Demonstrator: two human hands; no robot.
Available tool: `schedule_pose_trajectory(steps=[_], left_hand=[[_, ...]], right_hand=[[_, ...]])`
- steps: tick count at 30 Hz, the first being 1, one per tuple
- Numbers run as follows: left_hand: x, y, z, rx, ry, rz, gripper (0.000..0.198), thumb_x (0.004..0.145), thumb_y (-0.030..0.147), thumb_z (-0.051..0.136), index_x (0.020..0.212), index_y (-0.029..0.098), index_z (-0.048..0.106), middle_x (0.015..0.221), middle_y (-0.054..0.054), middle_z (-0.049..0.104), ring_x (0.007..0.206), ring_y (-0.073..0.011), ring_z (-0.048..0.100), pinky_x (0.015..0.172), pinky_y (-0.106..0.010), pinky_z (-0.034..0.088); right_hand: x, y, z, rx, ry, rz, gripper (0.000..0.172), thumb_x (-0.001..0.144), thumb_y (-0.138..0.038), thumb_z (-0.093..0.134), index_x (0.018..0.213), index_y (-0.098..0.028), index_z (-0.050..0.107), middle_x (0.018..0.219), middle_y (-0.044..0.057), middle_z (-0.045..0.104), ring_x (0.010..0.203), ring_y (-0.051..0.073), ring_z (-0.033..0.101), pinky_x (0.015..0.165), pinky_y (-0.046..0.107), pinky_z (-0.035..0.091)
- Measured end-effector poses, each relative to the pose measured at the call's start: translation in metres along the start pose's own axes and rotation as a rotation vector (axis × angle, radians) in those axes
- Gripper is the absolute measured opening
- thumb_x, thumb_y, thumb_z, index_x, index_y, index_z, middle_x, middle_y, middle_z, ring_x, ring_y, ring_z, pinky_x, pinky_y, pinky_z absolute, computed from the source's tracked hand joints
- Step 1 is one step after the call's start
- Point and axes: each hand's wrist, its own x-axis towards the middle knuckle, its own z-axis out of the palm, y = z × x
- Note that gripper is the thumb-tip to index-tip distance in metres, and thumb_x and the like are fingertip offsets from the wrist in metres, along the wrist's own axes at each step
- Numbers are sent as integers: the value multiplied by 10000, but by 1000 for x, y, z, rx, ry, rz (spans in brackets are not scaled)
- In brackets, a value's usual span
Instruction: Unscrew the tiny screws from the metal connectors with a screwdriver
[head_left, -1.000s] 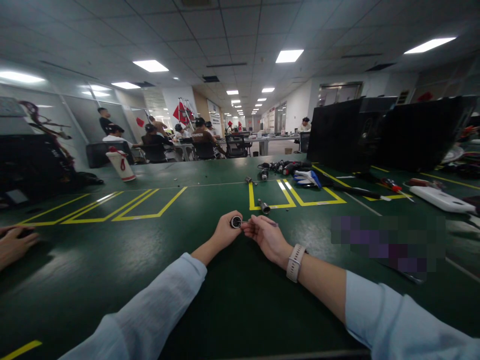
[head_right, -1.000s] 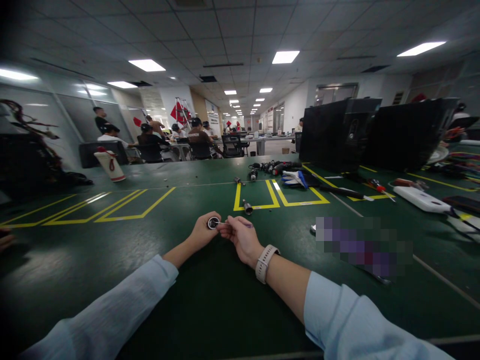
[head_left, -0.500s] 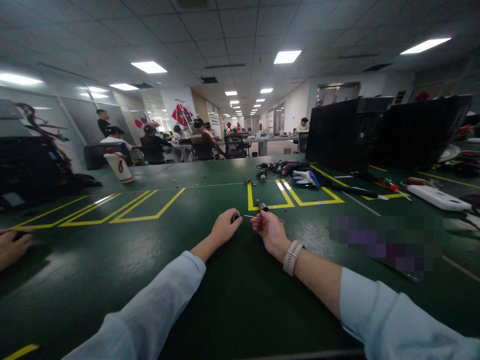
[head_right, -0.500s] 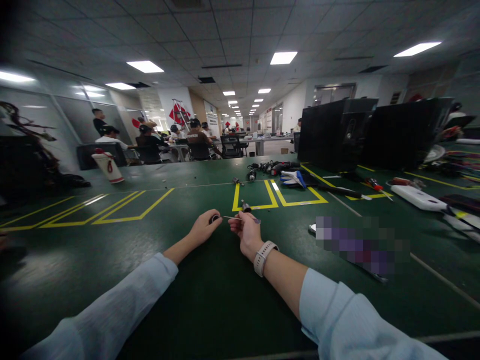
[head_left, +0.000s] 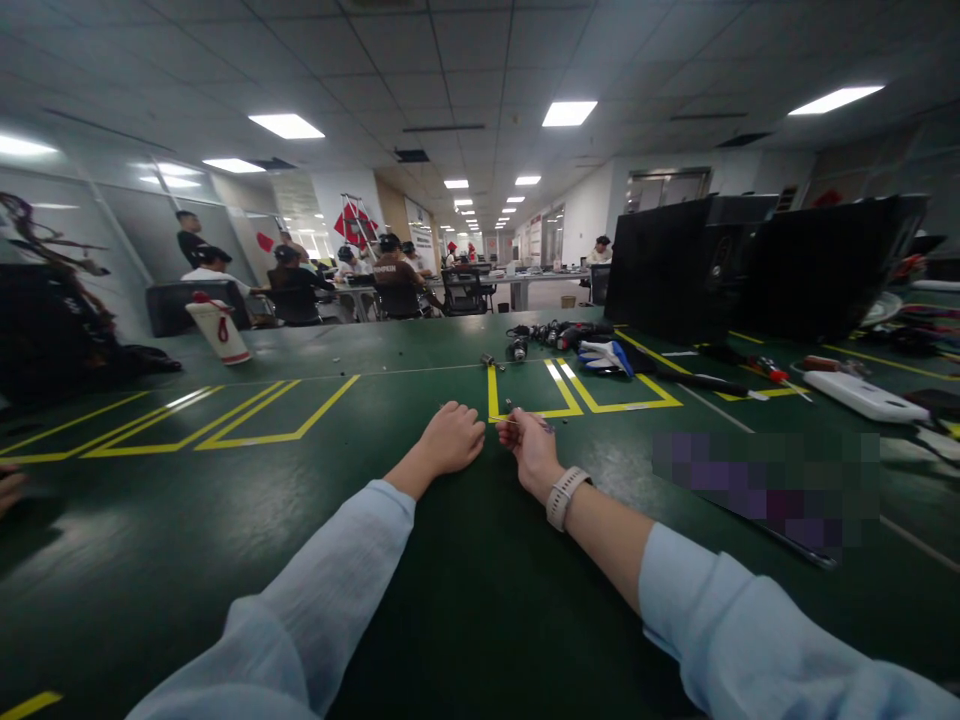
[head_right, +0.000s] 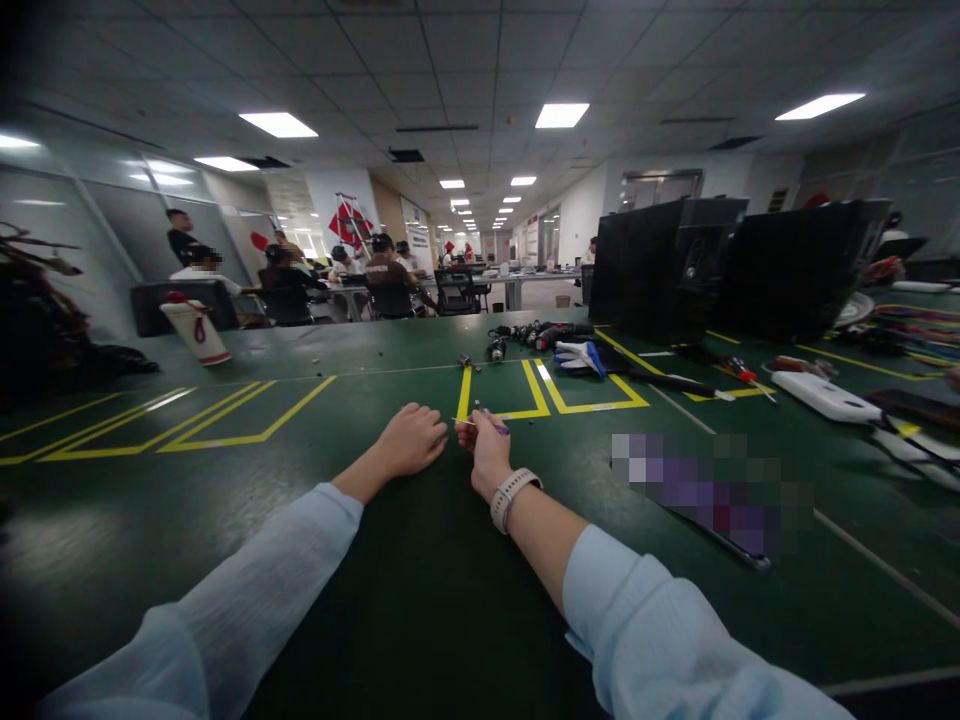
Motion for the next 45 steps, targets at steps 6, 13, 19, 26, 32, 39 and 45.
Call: schedule_pose_trajectory(steps=[6,13,19,26,32,39,45], left_hand=[[-3,0,-1,-13,36,-6,257,841,346,442,787,157,607,822,-109,567,799,-240,511,733,-373,317],[-9,-3,-1,-33,77,-132,320,882,286,344,771,155,614,783,-117,559,777,-250,509,722,-390,310],[-9,-5,4,-68,54,-149,323,864,323,400,676,171,614,714,-81,570,727,-212,530,715,-350,318],[-18,-8,7,-112,124,-450,441,913,361,246,719,160,588,718,-88,582,718,-225,549,680,-350,331],[-26,-17,13,-254,133,-635,338,859,437,390,871,144,558,814,-77,598,737,-208,564,649,-310,389],[-39,3,0,-285,102,-549,205,791,314,541,929,166,565,914,-85,572,870,-242,532,760,-367,398],[-52,18,-14,-345,166,-523,255,782,285,566,1020,194,567,986,-82,523,876,-231,537,757,-355,436]], right_hand=[[-1,0,-1,-19,-11,-4,65,743,-228,564,695,-185,554,564,-20,636,509,107,582,504,208,454],[-1,-1,-3,-36,-30,-1,71,729,-253,585,712,-186,566,583,-9,648,538,123,602,510,222,461],[-1,0,-1,-45,-25,-2,61,735,-233,570,703,-183,555,562,-17,639,510,108,586,497,210,448],[-2,-2,-4,-122,-48,-1,100,746,-259,574,689,-177,580,590,-7,646,548,114,603,509,209,457],[-5,-11,-5,-265,-51,16,194,750,-270,582,586,-170,559,455,-24,573,421,92,534,413,191,396],[-3,-12,-8,-401,-56,-16,216,729,-245,600,531,-176,547,403,-24,548,360,91,496,360,195,352],[0,-6,-8,-498,-35,-62,229,725,-251,592,515,-183,535,382,-25,537,358,104,503,359,207,348]])
